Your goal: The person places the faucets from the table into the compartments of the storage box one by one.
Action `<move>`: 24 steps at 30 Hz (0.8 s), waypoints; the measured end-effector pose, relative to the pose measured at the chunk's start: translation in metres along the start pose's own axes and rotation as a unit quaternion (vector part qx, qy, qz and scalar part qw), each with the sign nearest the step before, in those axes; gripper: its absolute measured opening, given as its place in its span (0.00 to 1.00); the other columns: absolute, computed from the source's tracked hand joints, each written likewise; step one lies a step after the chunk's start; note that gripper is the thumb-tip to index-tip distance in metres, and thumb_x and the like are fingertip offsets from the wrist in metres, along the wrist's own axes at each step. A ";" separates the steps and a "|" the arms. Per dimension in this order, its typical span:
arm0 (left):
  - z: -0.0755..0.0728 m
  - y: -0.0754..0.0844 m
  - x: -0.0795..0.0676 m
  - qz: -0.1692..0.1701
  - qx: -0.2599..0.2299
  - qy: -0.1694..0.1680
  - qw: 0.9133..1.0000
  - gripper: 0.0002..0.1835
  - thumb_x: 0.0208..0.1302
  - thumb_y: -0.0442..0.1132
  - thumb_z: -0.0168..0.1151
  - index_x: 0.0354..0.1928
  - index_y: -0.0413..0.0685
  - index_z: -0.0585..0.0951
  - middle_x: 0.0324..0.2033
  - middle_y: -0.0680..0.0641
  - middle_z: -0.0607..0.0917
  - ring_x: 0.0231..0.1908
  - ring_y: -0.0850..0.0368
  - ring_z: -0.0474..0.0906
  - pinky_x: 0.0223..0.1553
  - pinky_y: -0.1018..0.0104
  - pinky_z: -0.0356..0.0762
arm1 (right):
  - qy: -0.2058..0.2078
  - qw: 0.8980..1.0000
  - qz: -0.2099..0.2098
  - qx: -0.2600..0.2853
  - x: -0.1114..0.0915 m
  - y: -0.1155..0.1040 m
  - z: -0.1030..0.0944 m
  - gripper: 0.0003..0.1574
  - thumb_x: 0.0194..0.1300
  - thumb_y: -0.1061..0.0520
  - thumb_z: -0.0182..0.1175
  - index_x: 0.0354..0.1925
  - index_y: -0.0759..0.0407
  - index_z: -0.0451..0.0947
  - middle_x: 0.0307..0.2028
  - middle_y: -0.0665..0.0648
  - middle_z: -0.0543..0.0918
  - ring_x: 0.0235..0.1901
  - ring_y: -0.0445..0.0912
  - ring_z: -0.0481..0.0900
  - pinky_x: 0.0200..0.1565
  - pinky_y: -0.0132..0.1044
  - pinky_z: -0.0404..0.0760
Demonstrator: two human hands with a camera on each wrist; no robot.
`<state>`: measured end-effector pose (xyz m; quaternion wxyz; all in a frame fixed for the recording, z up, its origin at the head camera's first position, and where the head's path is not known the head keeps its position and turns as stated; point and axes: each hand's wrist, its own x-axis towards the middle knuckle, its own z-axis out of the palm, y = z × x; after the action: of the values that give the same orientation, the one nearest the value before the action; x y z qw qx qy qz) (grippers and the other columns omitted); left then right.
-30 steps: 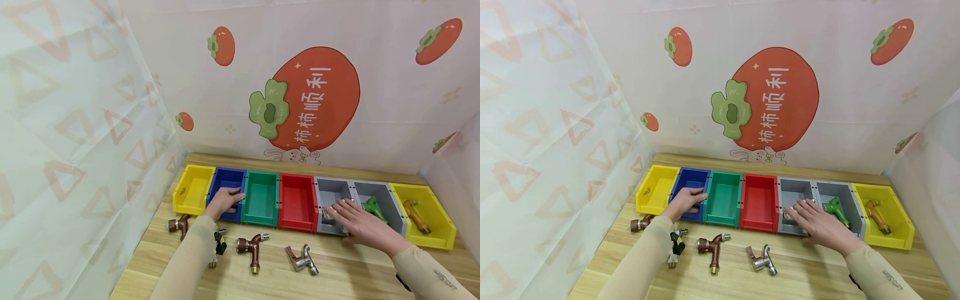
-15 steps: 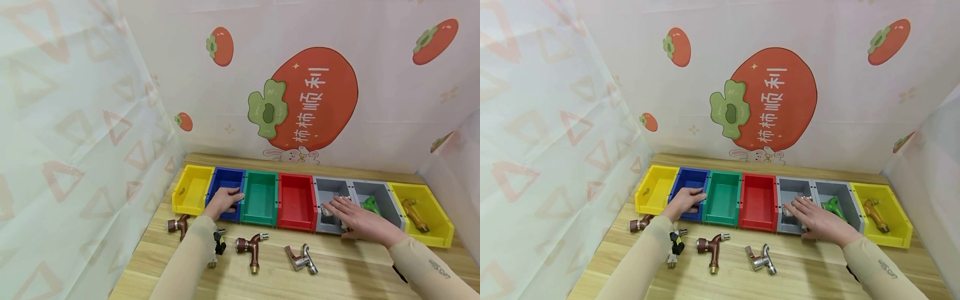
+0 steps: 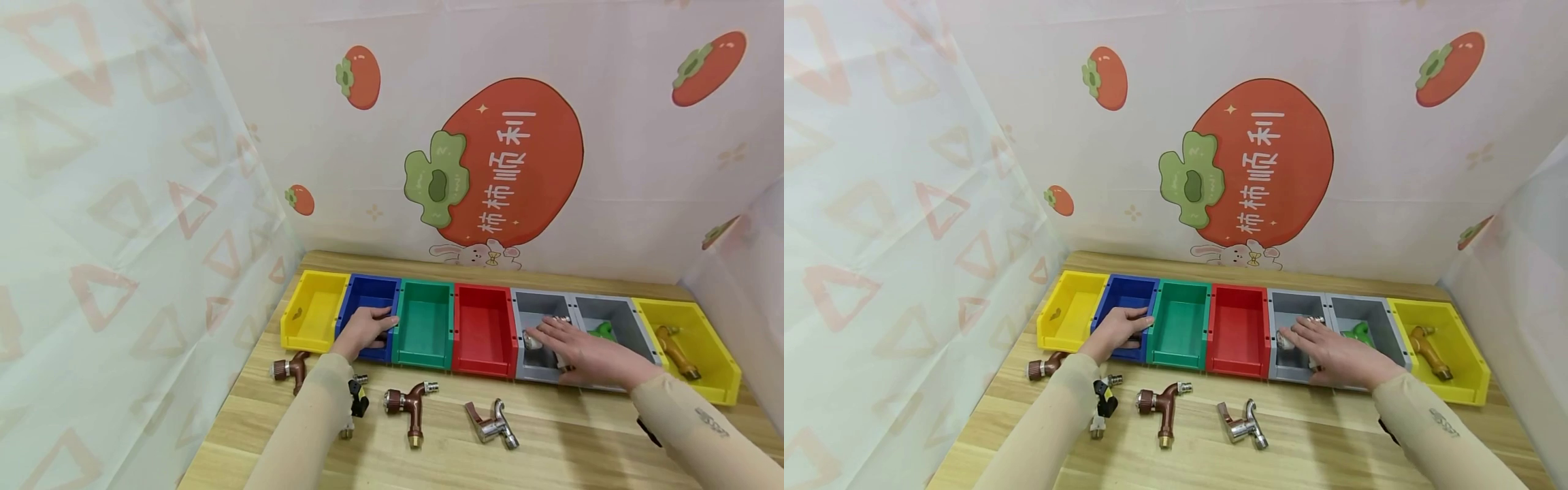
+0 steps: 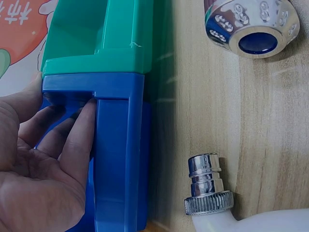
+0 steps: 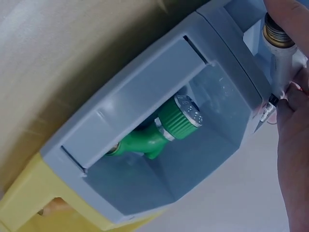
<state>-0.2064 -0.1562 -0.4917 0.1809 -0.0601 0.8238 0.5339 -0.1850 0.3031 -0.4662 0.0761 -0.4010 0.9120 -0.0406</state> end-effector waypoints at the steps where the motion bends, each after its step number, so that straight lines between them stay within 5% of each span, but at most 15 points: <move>1: 0.000 0.000 0.000 0.001 -0.001 0.000 1.000 0.31 0.74 0.51 0.61 0.75 0.53 0.70 0.66 0.42 0.78 0.57 0.47 0.81 0.51 0.53 0.86 | -0.003 1.000 0.003 0.003 0.001 0.001 -0.001 0.64 0.49 0.51 0.82 0.78 0.56 0.60 0.73 0.69 0.67 0.71 0.69 0.63 0.58 0.57 0.81; 24: 0.000 -0.001 0.000 0.003 -0.010 -0.005 1.000 0.32 0.74 0.52 0.62 0.75 0.52 0.70 0.66 0.41 0.79 0.58 0.46 0.81 0.52 0.52 0.86 | -0.038 0.997 0.052 0.052 0.015 0.007 -0.003 0.65 0.48 0.50 0.82 0.79 0.50 0.61 0.74 0.69 0.65 0.72 0.70 0.60 0.54 0.56 0.84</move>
<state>-0.2062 -0.1571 -0.4929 0.1828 -0.0564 0.8176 0.5430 -0.2002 0.2970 -0.4658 0.1339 -0.3498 0.9246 -0.0687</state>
